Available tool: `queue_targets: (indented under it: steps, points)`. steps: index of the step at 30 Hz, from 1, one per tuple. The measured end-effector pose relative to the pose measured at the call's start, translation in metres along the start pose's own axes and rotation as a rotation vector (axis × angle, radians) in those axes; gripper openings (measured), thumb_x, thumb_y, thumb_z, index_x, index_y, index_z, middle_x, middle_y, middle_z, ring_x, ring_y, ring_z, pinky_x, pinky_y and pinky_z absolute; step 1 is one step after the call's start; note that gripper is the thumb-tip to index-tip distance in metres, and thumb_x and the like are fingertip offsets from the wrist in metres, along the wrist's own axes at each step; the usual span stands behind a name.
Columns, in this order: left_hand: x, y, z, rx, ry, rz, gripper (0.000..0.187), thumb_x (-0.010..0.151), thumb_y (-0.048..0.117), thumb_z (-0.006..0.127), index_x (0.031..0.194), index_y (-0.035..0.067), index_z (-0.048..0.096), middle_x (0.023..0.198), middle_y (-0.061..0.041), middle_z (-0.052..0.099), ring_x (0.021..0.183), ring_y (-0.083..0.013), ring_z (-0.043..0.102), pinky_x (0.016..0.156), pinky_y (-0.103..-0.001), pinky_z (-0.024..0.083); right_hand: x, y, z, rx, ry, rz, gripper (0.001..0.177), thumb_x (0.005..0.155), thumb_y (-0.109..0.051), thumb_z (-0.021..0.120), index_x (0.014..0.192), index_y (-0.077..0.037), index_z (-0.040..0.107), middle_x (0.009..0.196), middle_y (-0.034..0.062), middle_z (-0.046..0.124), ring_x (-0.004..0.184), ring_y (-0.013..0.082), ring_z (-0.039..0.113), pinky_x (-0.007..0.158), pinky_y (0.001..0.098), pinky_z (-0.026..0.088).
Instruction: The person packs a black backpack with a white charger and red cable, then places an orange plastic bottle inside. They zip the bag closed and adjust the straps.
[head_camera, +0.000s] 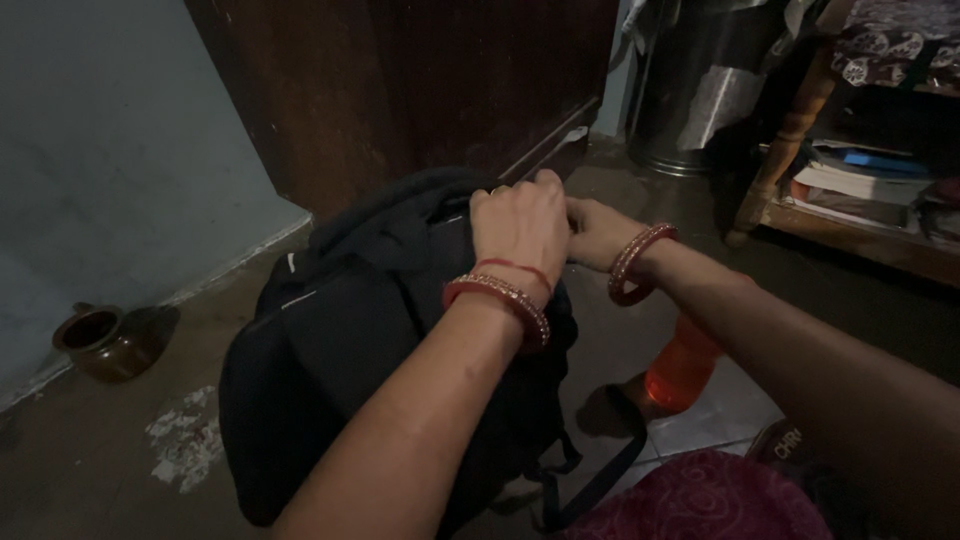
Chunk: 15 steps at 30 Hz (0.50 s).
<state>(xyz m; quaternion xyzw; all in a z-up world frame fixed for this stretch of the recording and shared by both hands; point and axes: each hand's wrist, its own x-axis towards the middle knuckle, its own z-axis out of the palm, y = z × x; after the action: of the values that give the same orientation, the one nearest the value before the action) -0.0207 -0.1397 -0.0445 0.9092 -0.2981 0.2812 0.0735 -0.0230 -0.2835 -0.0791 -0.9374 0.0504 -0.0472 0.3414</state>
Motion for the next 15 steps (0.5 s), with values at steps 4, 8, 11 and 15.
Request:
queue_targets:
  steps: [4,8,11,15]
  points:
    - [-0.004,-0.002,0.006,-0.053,0.050,0.057,0.014,0.093,0.019,0.061,0.096,0.011,0.071,0.083,-0.012,0.077,0.084,-0.0270,0.076,0.078,-0.041,0.056,0.004,0.016,0.000,0.068,-0.008,-0.158,0.067,0.080,-0.034,0.075,0.138,-0.007,0.054,0.122,0.0146,0.070,0.112,0.0243,0.068,0.096,0.0390,0.053]
    - [-0.006,0.002,0.009,-0.049,0.077,0.050,0.011,0.094,0.019,0.060,0.093,0.014,0.071,0.089,-0.009,0.077,0.090,-0.0249,0.075,0.082,-0.041,0.056,0.004,0.023,0.001,0.143,-0.042,-0.273,0.067,0.076,-0.031,0.079,0.134,-0.008,0.054,0.120,0.0104,0.069,0.110,0.0198,0.066,0.090,0.0363,0.055]
    - [-0.011,0.006,0.011,-0.027,0.113,0.063,0.010,0.093,0.019,0.061,0.096,0.014,0.069,0.089,-0.007,0.076,0.090,-0.0236,0.074,0.083,-0.041,0.055,0.002,0.024,0.000,0.097,-0.069,-0.220,0.059,0.079,-0.032,0.077,0.128,-0.005,0.061,0.112,0.0129,0.073,0.102,0.0222,0.068,0.086,0.0365,0.057]
    - [-0.016,0.005,0.010,-0.003,0.196,0.129,0.014,0.087,0.021,0.065,0.096,0.011,0.068,0.090,-0.007,0.075,0.091,-0.0236,0.072,0.085,-0.042,0.053,-0.003,0.019,-0.001,0.011,-0.036,-0.150,0.057,0.079,-0.035,0.077,0.126,-0.006,0.064,0.108,0.0124,0.074,0.099,0.0228,0.070,0.085,0.0366,0.056]
